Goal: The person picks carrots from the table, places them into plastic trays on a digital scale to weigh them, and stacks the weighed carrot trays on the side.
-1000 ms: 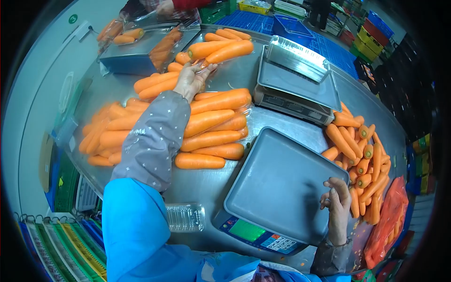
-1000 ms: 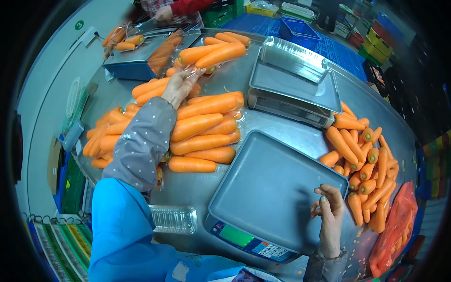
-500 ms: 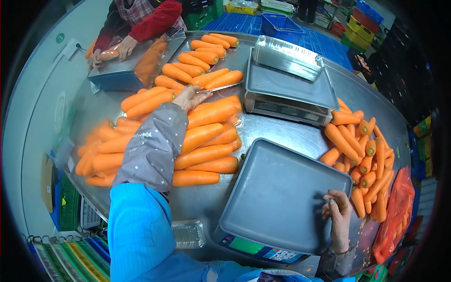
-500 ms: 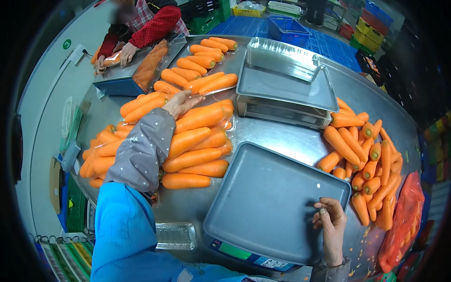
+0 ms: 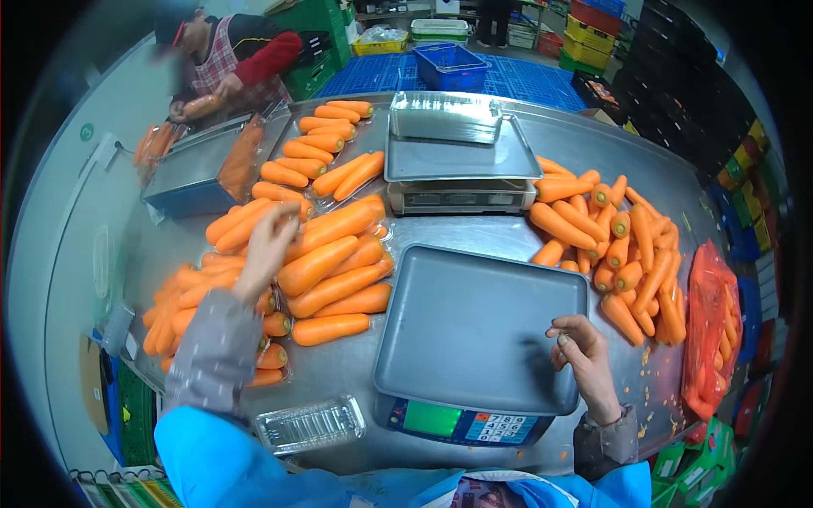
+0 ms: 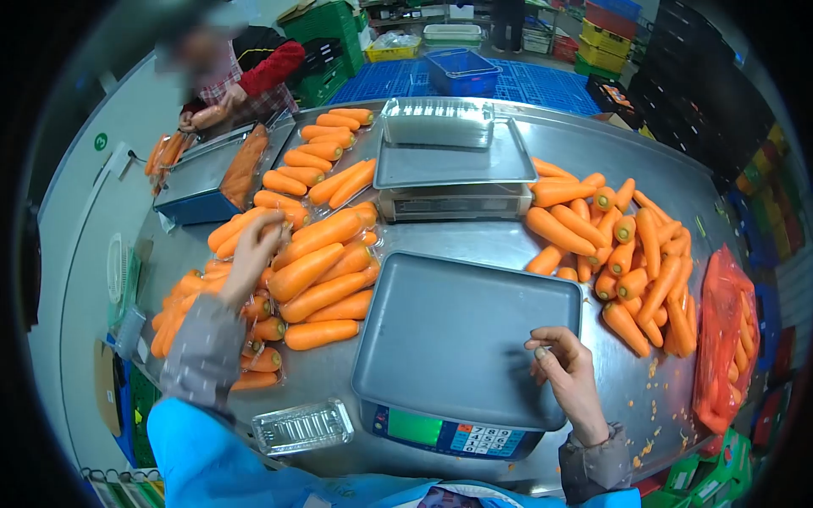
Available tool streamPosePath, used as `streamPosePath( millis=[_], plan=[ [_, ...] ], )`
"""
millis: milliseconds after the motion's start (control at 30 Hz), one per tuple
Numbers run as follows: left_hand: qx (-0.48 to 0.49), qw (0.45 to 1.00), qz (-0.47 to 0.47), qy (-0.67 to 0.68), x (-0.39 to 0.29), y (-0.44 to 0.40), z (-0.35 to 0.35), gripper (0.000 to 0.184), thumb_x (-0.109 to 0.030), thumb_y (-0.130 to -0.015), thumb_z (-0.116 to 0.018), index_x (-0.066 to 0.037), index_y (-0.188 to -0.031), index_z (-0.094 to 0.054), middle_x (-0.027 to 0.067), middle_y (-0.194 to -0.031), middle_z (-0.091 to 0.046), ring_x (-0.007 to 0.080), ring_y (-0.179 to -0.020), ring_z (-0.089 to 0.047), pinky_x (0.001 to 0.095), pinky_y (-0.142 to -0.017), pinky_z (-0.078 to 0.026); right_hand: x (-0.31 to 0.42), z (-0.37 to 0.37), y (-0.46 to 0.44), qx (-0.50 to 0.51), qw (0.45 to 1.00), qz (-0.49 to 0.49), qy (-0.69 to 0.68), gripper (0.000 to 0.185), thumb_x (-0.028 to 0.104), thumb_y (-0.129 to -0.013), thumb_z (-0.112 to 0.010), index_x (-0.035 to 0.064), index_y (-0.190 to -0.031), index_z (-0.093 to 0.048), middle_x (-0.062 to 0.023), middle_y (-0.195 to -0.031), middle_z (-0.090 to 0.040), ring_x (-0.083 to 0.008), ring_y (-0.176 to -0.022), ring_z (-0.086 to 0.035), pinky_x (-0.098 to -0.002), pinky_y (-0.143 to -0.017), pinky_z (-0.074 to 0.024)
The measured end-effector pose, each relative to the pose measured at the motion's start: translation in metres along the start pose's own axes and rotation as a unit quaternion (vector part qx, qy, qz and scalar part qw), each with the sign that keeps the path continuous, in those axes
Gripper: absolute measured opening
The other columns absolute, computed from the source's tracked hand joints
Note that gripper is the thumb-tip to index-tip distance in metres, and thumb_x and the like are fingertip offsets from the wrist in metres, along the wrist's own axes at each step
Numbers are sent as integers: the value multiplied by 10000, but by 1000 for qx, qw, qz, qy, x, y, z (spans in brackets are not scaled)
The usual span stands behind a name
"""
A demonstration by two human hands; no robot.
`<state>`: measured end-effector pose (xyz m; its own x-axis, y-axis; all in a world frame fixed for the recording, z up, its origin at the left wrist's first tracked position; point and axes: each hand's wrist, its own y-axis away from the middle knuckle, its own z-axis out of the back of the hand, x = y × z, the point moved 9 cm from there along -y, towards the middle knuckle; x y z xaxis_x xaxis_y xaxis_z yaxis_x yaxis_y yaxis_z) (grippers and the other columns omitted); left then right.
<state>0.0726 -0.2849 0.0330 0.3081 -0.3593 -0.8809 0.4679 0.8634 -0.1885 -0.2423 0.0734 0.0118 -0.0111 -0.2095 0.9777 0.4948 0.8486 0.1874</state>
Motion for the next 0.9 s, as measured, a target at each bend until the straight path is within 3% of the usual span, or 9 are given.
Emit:
streamPosePath(
  millis=[100, 133, 200, 267, 367, 433, 533, 767, 900],
  plan=[
    [187, 980, 51, -30, -20, 98, -19, 178, -151, -890, -516, -8, -968, -586, 32, -748, -565, 98, -699, -535, 259, -644, -464, -1, 4, 7, 2, 1000, 7, 1, 193, 84, -891, -516, -6, -1059, -544, -62, -937, -613, -86, -668, -550, -204, -547, -445],
    [246, 960, 45, -129, -13, 134, -24, 186, -175, -885, -535, -13, -951, -600, 66, -811, -602, 144, -764, -579, 289, -701, -482, -1, 5, 9, -1, 1000, 7, -1, 193, 84, -891, -516, -6, -1059, -544, -62, -937, -613, -86, -668, -550, -204, -547, -445],
    [408, 878, 143, -206, 10, 215, -41, 271, -263, -875, -556, -25, -1002, -584, 129, -947, -612, 232, -875, -592, 338, -779, -474, 1, 6, 14, 2, 1000, 11, 4, 196, 88, -893, -514, -10, -1060, -544, -63, -932, -615, -88, -664, -550, -209, -548, -449],
    [495, 811, 121, -286, 29, 284, -49, 335, -338, -870, -568, -33, -1008, -580, 155, -959, -595, 311, -928, -573, 369, -813, -467, 1, 5, 18, 6, 1000, 9, 5, 202, 92, -893, -515, -13, -1063, -543, -63, -930, -616, -89, -666, -552, -212, -548, -451],
    [435, 833, 48, -339, 75, 359, -41, 296, -275, -811, -643, -44, -983, -578, 153, -894, -582, 332, -888, -568, 382, -785, -471, 1, 3, 22, 17, 1000, 11, 12, 202, 107, -895, -515, -4, -1061, -542, -57, -924, -608, -95, -677, -552, -212, -548, -449],
    [282, 894, 32, -347, 65, 358, -26, 238, -181, -730, -695, -59, -901, -581, 141, -837, -558, 327, -853, -563, 400, -726, -465, 2, 0, 26, 21, 1000, 12, 15, 196, 118, -897, -515, 7, -1055, -543, -50, -921, -598, -101, -685, -550, -210, -547, -445],
    [241, 915, 25, -322, 60, 361, -17, 256, -65, -664, -717, -48, -890, -598, 125, -820, -574, 321, -795, -568, 390, -680, -462, 3, -2, 31, 27, 1000, 10, 9, 199, 122, -899, -515, 6, -1057, -544, -49, -928, -601, -100, -688, -553, -212, -548, -452],
    [207, 935, 7, -289, 62, 357, -10, 106, -59, -679, -711, -21, -742, -635, 112, -692, -581, 298, -673, -583, 380, -620, -467, 0, 3, 42, 34, 999, 15, 2, 225, 79, -884, -490, -11, -1085, -537, -75, -943, -613, -96, -698, -555, -220, -575, -455],
    [214, 943, 134, -216, 90, 356, -1, 103, -57, -669, -713, -41, -765, -681, 124, -735, -606, 285, -687, -600, 340, -627, -472, -5, 8, 47, 40, 999, 15, -18, 225, 80, -888, -492, -9, -1091, -535, -80, -958, -605, -97, -706, -552, -219, -586, -454]
  ],
)
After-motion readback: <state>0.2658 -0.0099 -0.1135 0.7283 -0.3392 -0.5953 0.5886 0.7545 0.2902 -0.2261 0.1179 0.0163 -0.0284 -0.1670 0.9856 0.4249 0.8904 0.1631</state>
